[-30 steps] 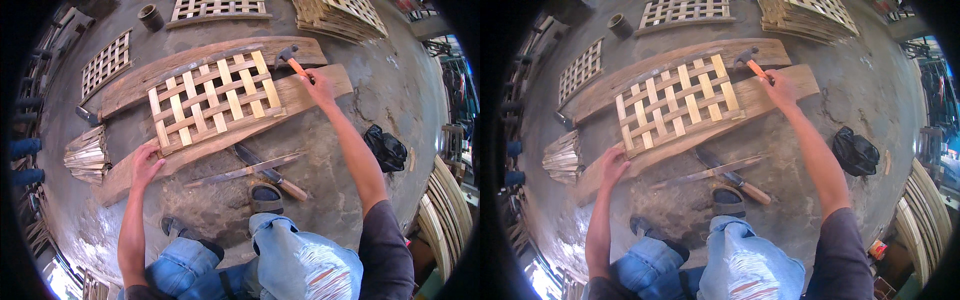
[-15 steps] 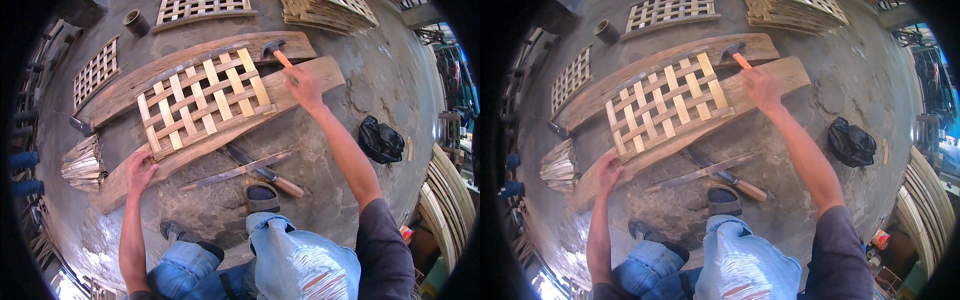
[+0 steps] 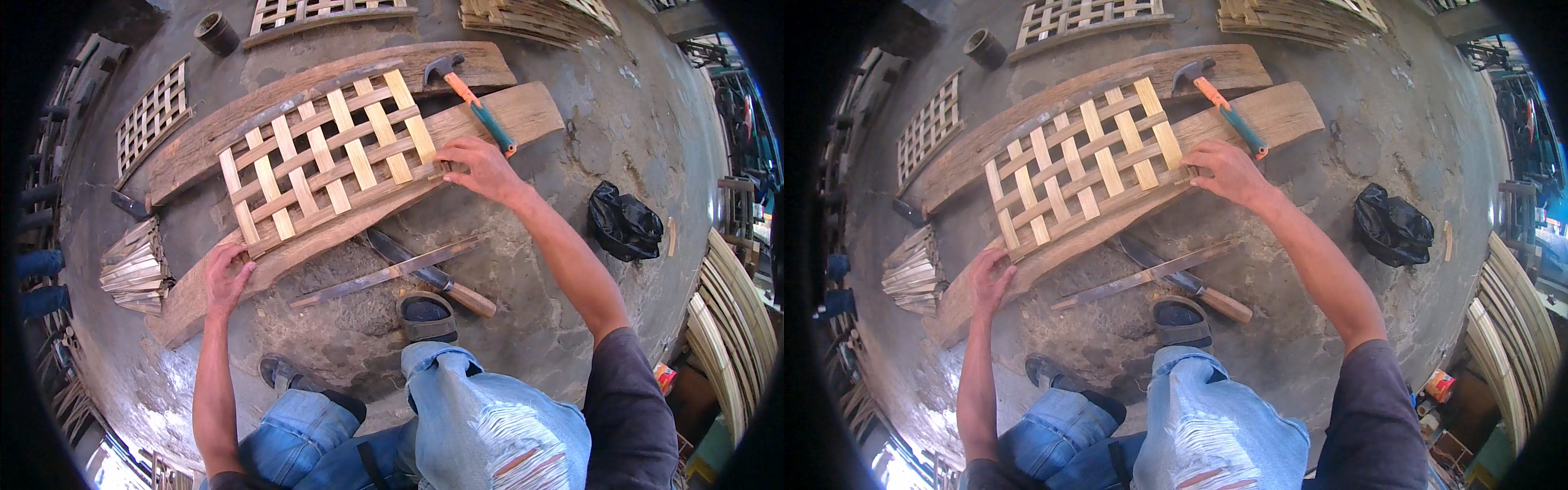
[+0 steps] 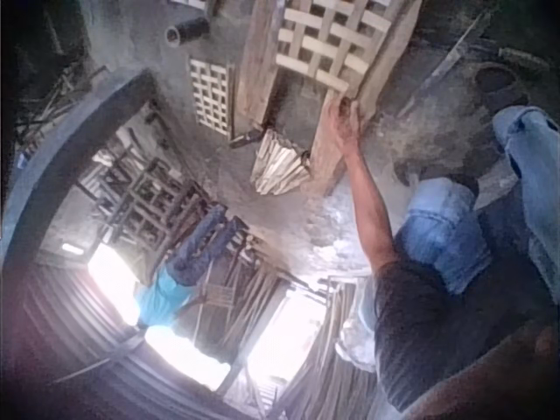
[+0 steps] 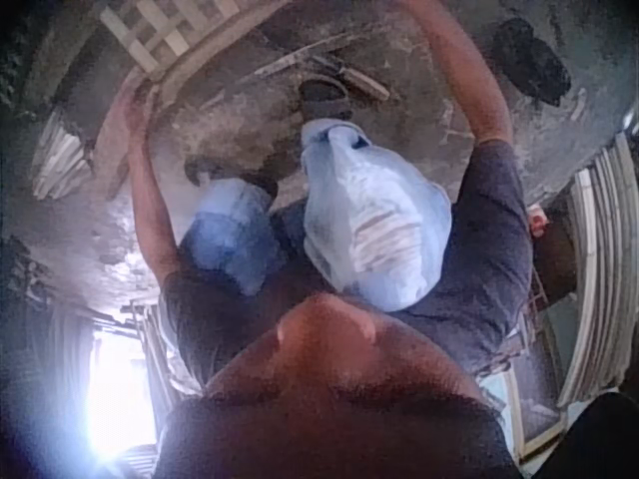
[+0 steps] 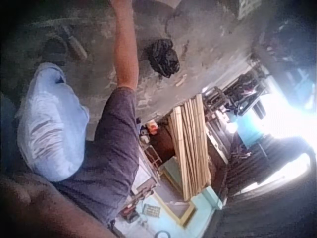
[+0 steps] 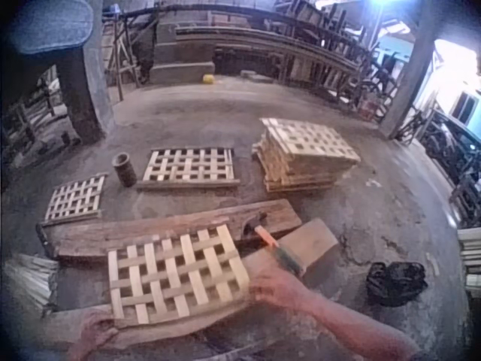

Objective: The person sits on the floor and assembles a wooden lattice panel. They place thin wooden strips into a frame, use a hammer to secure the pieces, and adjust the alignment of the lattice.

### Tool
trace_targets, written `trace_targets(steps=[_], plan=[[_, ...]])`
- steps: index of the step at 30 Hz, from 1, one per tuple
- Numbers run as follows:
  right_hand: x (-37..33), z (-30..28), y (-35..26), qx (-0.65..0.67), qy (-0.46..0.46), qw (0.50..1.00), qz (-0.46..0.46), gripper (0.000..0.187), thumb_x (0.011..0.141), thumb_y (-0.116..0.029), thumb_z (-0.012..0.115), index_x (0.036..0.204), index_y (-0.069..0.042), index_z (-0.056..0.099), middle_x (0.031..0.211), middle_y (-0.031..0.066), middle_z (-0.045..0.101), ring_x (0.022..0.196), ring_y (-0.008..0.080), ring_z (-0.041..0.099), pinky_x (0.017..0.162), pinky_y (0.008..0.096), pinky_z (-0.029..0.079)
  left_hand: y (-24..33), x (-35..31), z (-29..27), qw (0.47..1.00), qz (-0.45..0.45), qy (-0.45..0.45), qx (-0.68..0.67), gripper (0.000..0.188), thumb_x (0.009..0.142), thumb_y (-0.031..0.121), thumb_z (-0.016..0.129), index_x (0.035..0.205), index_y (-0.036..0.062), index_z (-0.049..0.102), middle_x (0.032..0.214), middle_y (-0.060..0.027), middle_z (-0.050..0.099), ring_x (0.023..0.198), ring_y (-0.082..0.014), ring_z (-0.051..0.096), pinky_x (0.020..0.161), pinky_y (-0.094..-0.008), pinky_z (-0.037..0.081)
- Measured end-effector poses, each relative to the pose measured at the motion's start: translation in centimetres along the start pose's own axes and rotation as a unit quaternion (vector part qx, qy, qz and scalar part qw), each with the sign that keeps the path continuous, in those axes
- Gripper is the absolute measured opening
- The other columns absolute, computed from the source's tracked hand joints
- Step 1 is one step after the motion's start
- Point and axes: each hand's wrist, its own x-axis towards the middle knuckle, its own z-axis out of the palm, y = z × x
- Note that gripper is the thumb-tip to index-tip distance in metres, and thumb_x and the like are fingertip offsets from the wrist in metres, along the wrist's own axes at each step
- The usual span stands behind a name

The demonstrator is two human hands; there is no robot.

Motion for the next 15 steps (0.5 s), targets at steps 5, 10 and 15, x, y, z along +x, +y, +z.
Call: trace_targets(steps=[5, 10, 15], plan=[[0.3, -0.2, 0.1, 0.032, -0.018, 0.999, 0.003, 0.044, 0.073, -0.002, 0.079, 0.115, -0.009, 0.07, 0.113, 0.0101, 0.068, 0.107, 0.0299, 0.065, 0.091, 0.0389, 0.054, -0.7, -0.1, 0.1, 1.0, 0.007, 0.005, 0.011, 0.037, 0.076, 0.007, 0.082, 0.111, 0.0038, 0.07, 0.107, -0.0103, 0.067, 0.092, -0.0226, 0.063, 0.083, -0.0332, 0.053], [0.1, -0.2, 0.1, 0.034, -0.018, 0.999, 0.009, 0.042, 0.074, -0.002, 0.077, 0.115, -0.009, 0.07, 0.111, 0.0098, 0.069, 0.106, 0.0302, 0.065, 0.091, 0.0397, 0.053, -0.7, -0.1, 0.0, 0.999, 0.024, 0.005, 0.027, 0.035, 0.077, 0.009, 0.082, 0.11, 0.004, 0.069, 0.107, -0.0114, 0.067, 0.095, -0.0243, 0.064, 0.083, -0.0346, 0.053], [0.0, -0.1, 0.2, 0.037, 0.0, 0.999, -0.006, 0.038, 0.075, -0.004, 0.076, 0.112, -0.007, 0.069, 0.104, 0.0084, 0.07, 0.102, 0.0306, 0.064, 0.09, 0.0406, 0.052, -0.2, 0.2, -0.1, 1.0, 0.022, -0.012, 0.012, 0.035, 0.078, 0.009, 0.081, 0.11, 0.0039, 0.069, 0.107, -0.0119, 0.067, 0.097, -0.0254, 0.064, 0.083, -0.0345, 0.053]])
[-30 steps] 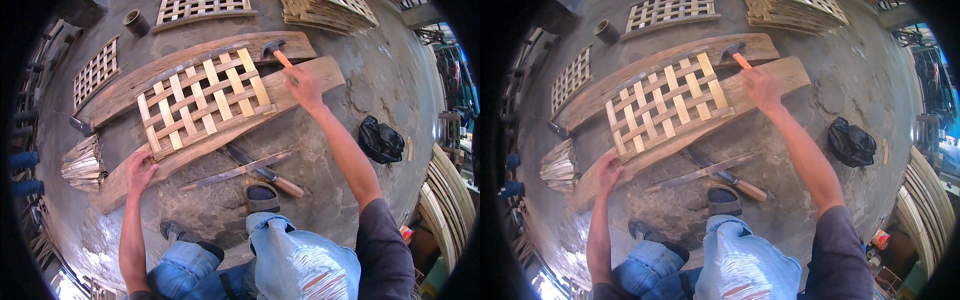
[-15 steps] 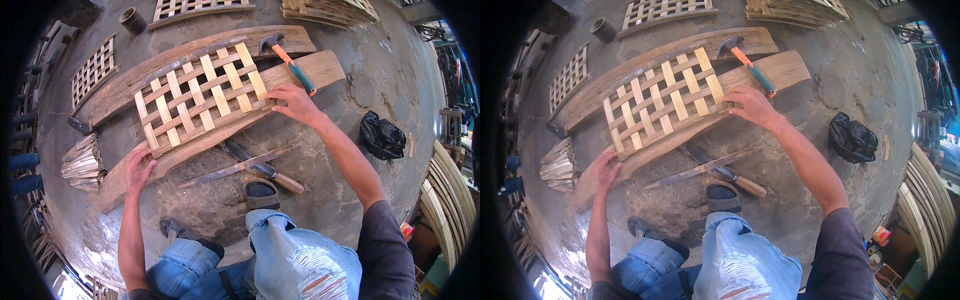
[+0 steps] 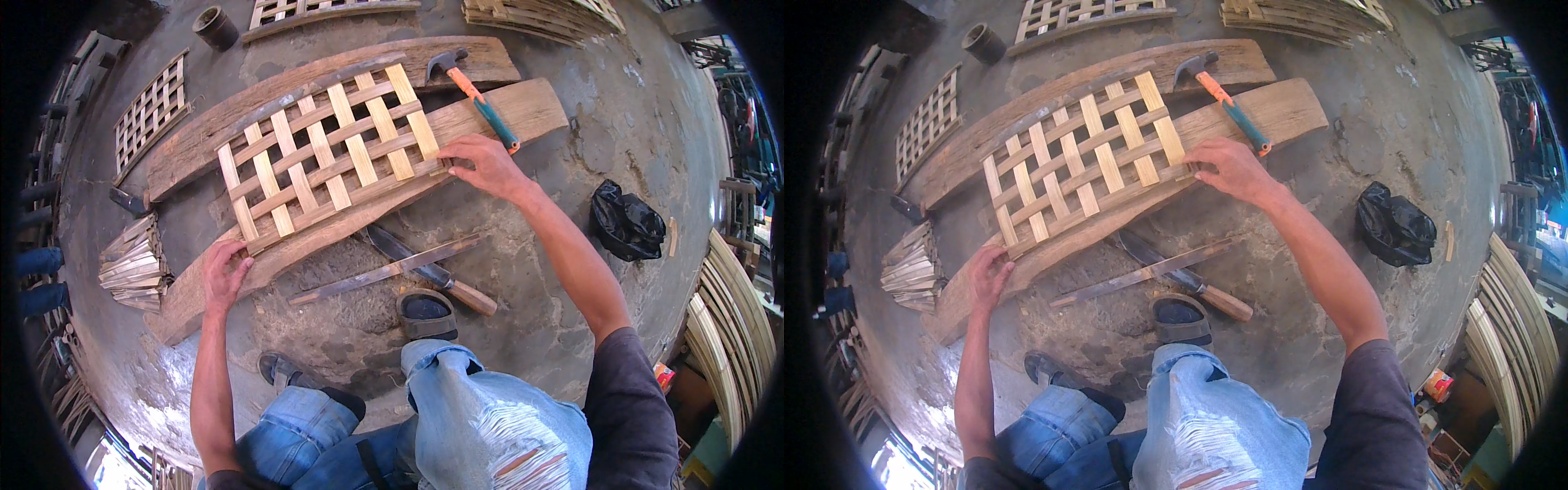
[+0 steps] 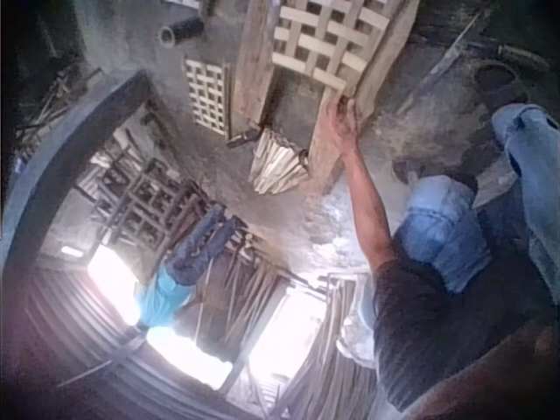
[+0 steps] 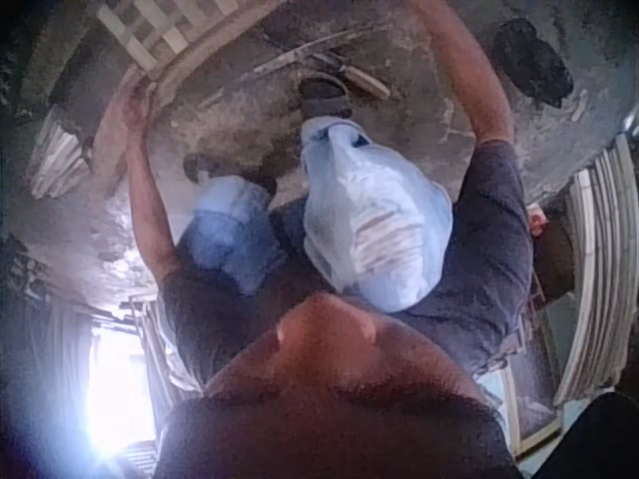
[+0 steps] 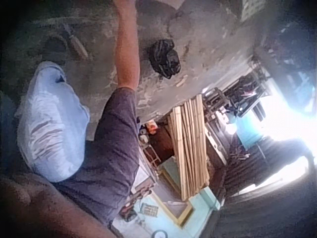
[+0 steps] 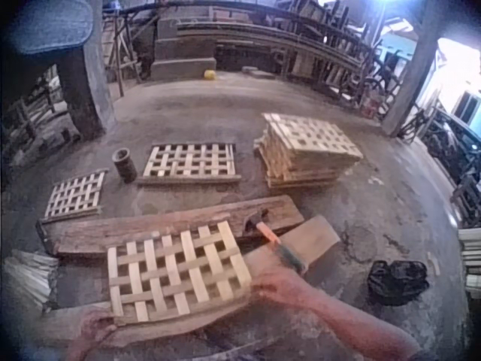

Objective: The person sits on the floor and assembles a wooden lattice panel. They place thin wooden strips into a frame, use a hammer to secure the pieces, and adjust the alignment of the lattice.

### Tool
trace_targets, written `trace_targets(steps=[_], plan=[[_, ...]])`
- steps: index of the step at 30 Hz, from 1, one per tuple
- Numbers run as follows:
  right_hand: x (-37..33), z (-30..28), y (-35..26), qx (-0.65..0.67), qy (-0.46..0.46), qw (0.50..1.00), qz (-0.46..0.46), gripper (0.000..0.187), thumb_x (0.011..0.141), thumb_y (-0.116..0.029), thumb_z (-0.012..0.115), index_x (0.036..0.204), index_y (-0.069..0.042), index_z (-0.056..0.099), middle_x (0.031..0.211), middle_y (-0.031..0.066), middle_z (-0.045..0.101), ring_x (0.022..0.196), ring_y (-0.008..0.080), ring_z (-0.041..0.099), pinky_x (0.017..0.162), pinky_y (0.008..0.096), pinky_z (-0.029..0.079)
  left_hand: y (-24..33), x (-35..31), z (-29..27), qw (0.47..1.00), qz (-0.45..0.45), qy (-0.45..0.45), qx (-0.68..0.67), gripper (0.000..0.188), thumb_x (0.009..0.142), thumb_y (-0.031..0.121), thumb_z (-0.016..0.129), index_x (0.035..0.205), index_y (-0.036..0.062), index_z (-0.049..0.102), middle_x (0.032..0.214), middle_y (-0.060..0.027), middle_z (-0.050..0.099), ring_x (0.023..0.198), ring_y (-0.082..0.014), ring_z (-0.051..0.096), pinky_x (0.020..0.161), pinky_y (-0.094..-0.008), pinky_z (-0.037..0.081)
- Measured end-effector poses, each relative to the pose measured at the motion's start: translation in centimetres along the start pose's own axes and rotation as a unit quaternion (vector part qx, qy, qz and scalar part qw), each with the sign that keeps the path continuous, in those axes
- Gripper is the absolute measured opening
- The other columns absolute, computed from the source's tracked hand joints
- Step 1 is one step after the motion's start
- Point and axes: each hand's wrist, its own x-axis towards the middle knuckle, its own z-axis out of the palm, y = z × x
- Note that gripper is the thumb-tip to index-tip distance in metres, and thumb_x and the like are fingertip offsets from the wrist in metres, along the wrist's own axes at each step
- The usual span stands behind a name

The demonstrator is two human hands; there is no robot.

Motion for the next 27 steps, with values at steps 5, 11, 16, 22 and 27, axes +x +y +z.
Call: trace_targets(steps=[5, 11, 16, 22, 27], plan=[[0.1, -0.1, 0.0, -0.006, -0.018, 1.0, 0.023, 0.038, 0.076, -0.004, 0.077, 0.114, -0.009, 0.071, 0.11, 0.0094, 0.07, 0.105, 0.0301, 0.065, 0.091, 0.0399, 0.053, -0.4, -0.2, -0.1, 1.0, 0.007, 0.003, 0.012, 0.035, 0.078, 0.009, 0.081, 0.11, 0.004, 0.069, 0.108, -0.0121, 0.067, 0.097, -0.0255, 0.064, 0.084, -0.0349, 0.053], [-0.2, 0.4, 0.5, -0.007, 0.008, 1.0, 0.022, 0.035, 0.076, -0.007, 0.078, 0.11, -0.01, 0.072, 0.106, 0.0083, 0.071, 0.102, 0.0292, 0.066, 0.089, 0.0399, 0.053, -0.1, -0.1, 0.0, 1.0, -0.01, 0.001, 0.002, 0.035, 0.078, 0.009, 0.081, 0.11, 0.0039, 0.069, 0.108, -0.0117, 0.066, 0.095, -0.0247, 0.064, 0.084, -0.0349, 0.053], [-0.4, 0.6, 0.5, -0.005, 0.026, 0.999, 0.026, 0.032, 0.075, -0.009, 0.078, 0.106, -0.01, 0.072, 0.103, 0.0068, 0.072, 0.101, 0.0288, 0.066, 0.088, 0.0402, 0.053, -0.9, -0.2, 0.2, 1.0, -0.011, 0.005, -0.009, 0.034, 0.077, 0.009, 0.081, 0.109, 0.0032, 0.069, 0.108, -0.0114, 0.067, 0.093, -0.0237, 0.064, 0.082, -0.034, 0.053], [-0.5, 0.7, 0.3, -0.01, 0.027, 0.999, 0.025, 0.03, 0.076, -0.009, 0.078, 0.105, -0.01, 0.072, 0.107, 0.0058, 0.073, 0.101, 0.0283, 0.066, 0.089, 0.04, 0.053, -0.3, 0.0, 0.0, 1.0, 0.018, 0.003, 0.004, 0.034, 0.078, 0.009, 0.081, 0.11, 0.0038, 0.069, 0.106, -0.0108, 0.067, 0.092, -0.0238, 0.064, 0.083, -0.0344, 0.052], [-0.5, 0.6, 0.2, -0.01, 0.024, 0.999, 0.038, 0.031, 0.075, -0.009, 0.078, 0.106, -0.011, 0.072, 0.108, 0.0057, 0.072, 0.101, 0.0279, 0.066, 0.089, 0.0391, 0.053, 0.2, 0.2, -0.4, 1.0, -0.002, -0.008, -0.001, 0.036, 0.077, 0.009, 0.081, 0.111, 0.0042, 0.07, 0.107, -0.0108, 0.068, 0.093, -0.0239, 0.064, 0.083, -0.0344, 0.052]])
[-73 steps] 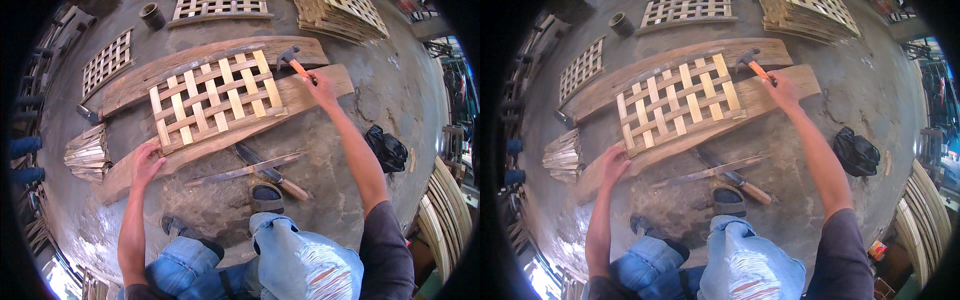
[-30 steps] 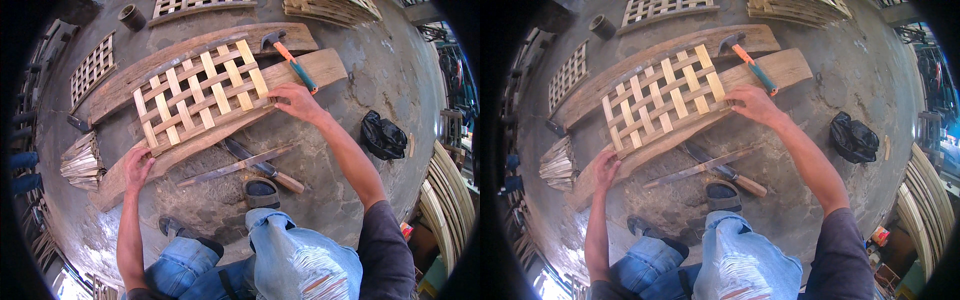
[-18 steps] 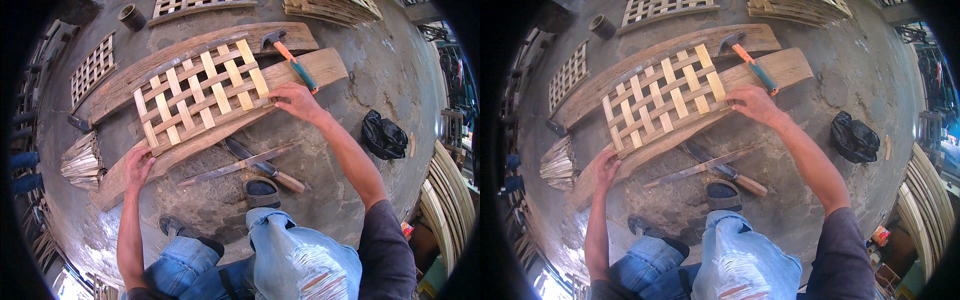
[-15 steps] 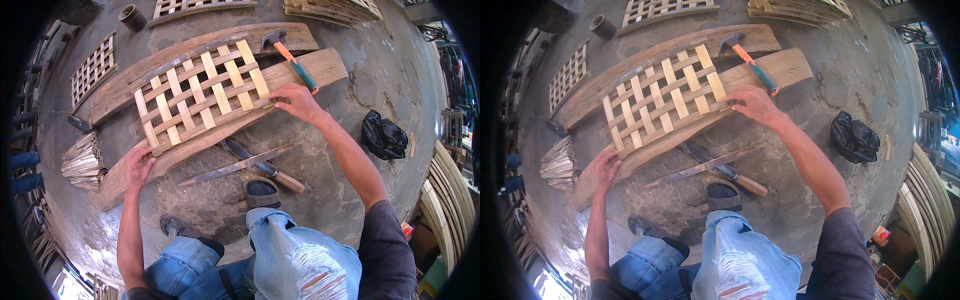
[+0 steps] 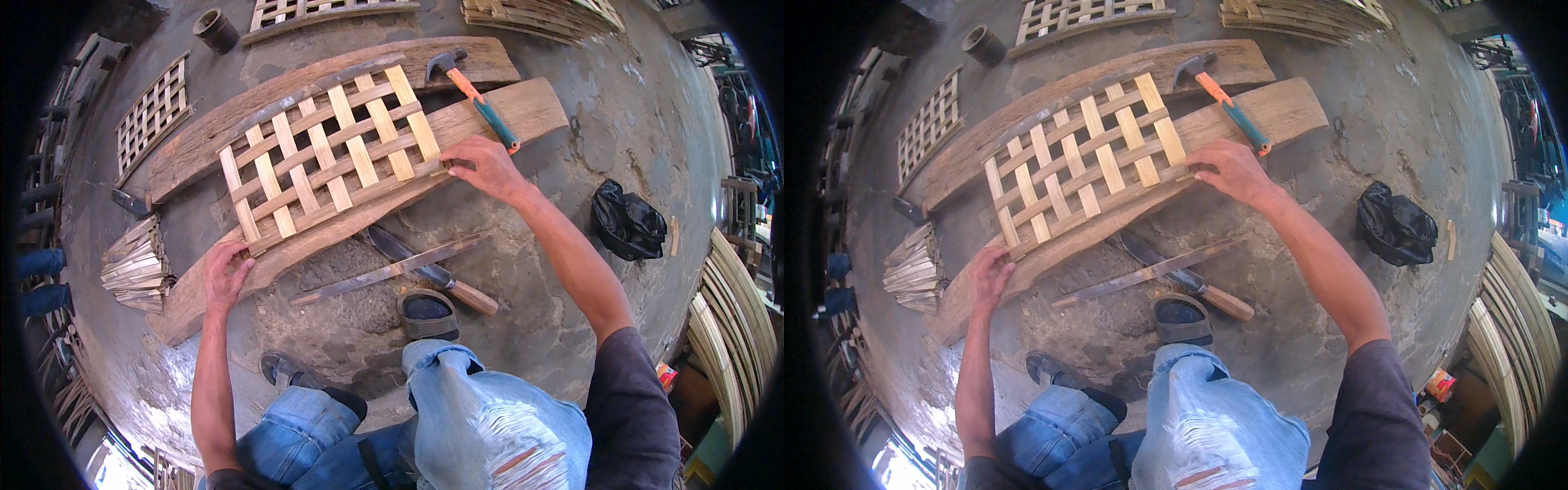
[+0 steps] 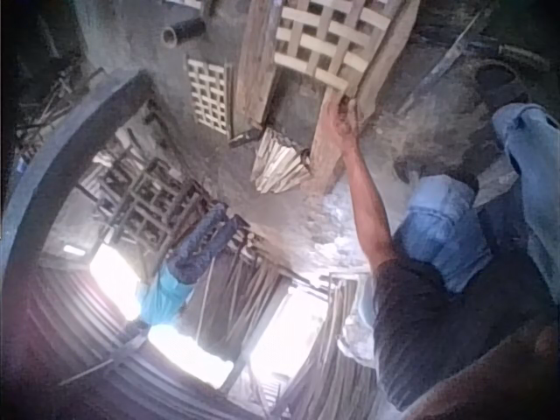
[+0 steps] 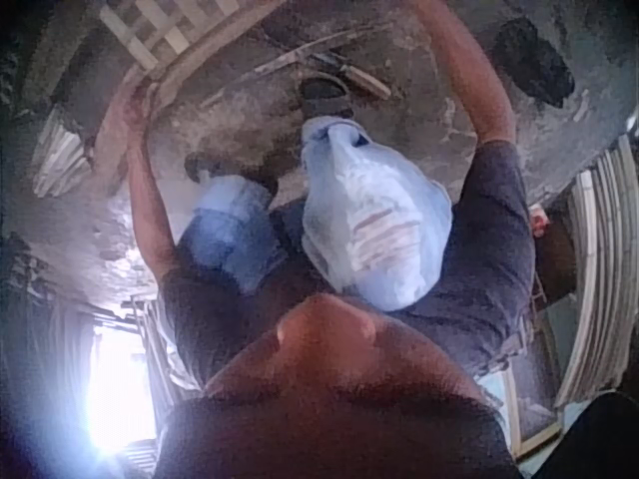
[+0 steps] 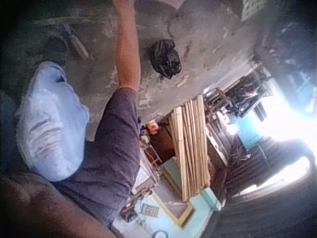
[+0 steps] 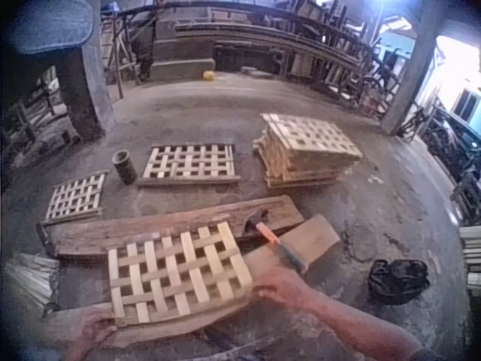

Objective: The person sits on the floor and assembles a wooden lattice panel. They place thin wooden strips into a frame, use a hammer to secure the pieces, and adjust the alignment of the lattice.

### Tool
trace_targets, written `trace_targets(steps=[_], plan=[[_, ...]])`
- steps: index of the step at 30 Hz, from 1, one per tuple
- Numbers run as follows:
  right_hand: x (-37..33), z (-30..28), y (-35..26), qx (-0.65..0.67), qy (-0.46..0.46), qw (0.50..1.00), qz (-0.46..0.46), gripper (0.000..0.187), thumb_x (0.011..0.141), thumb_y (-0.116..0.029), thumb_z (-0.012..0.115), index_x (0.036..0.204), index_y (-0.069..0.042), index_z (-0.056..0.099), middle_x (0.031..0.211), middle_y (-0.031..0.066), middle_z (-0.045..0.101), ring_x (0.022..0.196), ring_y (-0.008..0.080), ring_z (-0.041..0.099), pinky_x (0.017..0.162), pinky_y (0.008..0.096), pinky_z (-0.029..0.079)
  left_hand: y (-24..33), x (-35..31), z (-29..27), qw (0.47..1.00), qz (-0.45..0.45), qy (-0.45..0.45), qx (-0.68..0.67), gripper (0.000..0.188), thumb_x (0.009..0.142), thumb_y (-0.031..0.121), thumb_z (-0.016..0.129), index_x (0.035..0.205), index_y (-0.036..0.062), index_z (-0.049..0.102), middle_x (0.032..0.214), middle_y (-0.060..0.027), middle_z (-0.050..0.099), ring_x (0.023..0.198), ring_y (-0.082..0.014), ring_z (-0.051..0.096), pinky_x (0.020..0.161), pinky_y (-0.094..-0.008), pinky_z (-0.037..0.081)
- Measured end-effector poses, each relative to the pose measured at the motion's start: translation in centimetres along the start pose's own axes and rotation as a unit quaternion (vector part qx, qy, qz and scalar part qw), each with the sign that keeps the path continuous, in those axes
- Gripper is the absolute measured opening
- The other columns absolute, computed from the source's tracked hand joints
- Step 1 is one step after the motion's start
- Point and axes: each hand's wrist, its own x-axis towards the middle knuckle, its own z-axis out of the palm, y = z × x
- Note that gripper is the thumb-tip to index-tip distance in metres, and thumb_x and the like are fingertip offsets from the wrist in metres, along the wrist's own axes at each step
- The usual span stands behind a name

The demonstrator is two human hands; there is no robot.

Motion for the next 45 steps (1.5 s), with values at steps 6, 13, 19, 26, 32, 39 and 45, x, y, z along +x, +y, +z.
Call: trace_targets(steps=[6, 13, 19, 26, 32, 39, 45], plan=[[-0.1, -0.3, -0.2, 0.035, -0.006, 0.999, 0.038, 0.039, 0.073, -0.007, 0.079, 0.111, -0.011, 0.072, 0.107, 0.0064, 0.072, 0.1, 0.0258, 0.067, 0.089, 0.0366, 0.054, 0.0, -0.2, 0.0, 1.0, 0.003, 0.009, 0.003, 0.037, 0.077, 0.008, 0.081, 0.112, 0.005, 0.07, 0.107, -0.0108, 0.068, 0.093, -0.0235, 0.064, 0.083, -0.0339, 0.052], [-0.3, -0.1, -0.1, 0.034, 0.004, 0.999, 0.042, 0.04, 0.073, -0.007, 0.079, 0.112, -0.011, 0.072, 0.106, 0.0076, 0.071, 0.098, 0.0257, 0.067, 0.089, 0.0366, 0.054, 0.5, -0.1, -0.1, 1.0, -0.002, 0.004, 0.012, 0.037, 0.077, 0.007, 0.08, 0.112, 0.0043, 0.07, 0.107, -0.011, 0.068, 0.091, -0.0234, 0.064, 0.083, -0.0337, 0.052], [-0.2, -0.1, -0.1, 0.031, 0.006, 0.999, 0.035, 0.038, 0.074, -0.008, 0.079, 0.111, -0.01, 0.072, 0.102, 0.0082, 0.072, 0.095, 0.0256, 0.068, 0.086, 0.0368, 0.054, -0.5, -0.4, 0.1, 1.0, 0.001, 0.008, 0.005, 0.036, 0.077, 0.007, 0.08, 0.111, 0.0044, 0.07, 0.105, -0.0111, 0.069, 0.091, -0.0238, 0.065, 0.082, -0.034, 0.053], [-0.4, 0.0, 0.2, 0.029, 0.014, 0.999, 0.034, 0.035, 0.073, -0.008, 0.079, 0.108, -0.01, 0.073, 0.1, 0.0081, 0.073, 0.094, 0.0265, 0.068, 0.084, 0.0373, 0.054, -1.1, -0.6, 0.4, 1.0, 0.0, 0.012, -0.009, 0.034, 0.078, 0.007, 0.08, 0.11, 0.004, 0.07, 0.107, -0.0119, 0.069, 0.094, -0.0246, 0.066, 0.083, -0.0343, 0.053], [-0.2, 0.2, 0.0, 0.024, 0.016, 0.999, 0.022, 0.034, 0.074, -0.009, 0.079, 0.106, -0.009, 0.072, 0.099, 0.0082, 0.072, 0.092, 0.0267, 0.067, 0.084, 0.038, 0.054, -0.7, -0.6, 0.1, 1.0, -0.005, 0.009, -0.004, 0.034, 0.078, 0.007, 0.08, 0.111, 0.0041, 0.07, 0.108, -0.0117, 0.068, 0.095, -0.0247, 0.066, 0.083, -0.034, 0.054], [-0.7, -0.9, -0.5, 0.009, 0.013, 1.0, 0.016, 0.034, 0.075, -0.008, 0.079, 0.109, -0.008, 0.071, 0.102, 0.0084, 0.072, 0.097, 0.0285, 0.066, 0.087, 0.0378, 0.053, -1.4, 0.0, 0.3, 1.0, 0.002, -0.007, 0.022, 0.038, 0.078, 0.011, 0.08, 0.114, 0.0057, 0.07, 0.111, -0.0117, 0.068, 0.098, -0.0249, 0.065, 0.086, -0.0355, 0.053], [-9.2, -8.4, 0.5, -0.028, 0.227, 0.96, 0.161, 0.032, 0.082, -0.016, 0.077, 0.112, -0.008, 0.071, 0.1, 0.0083, 0.073, 0.097, 0.0254, 0.068, 0.084, 0.0347, 0.055, -6.6, -2.8, 0.8, 0.996, -0.045, 0.071, -0.013, 0.035, 0.083, 0.01, 0.073, 0.118, 0.0052, 0.068, 0.117, -0.0098, 0.065, 0.1, -0.0216, 0.063, 0.085, -0.0346, 0.052]])
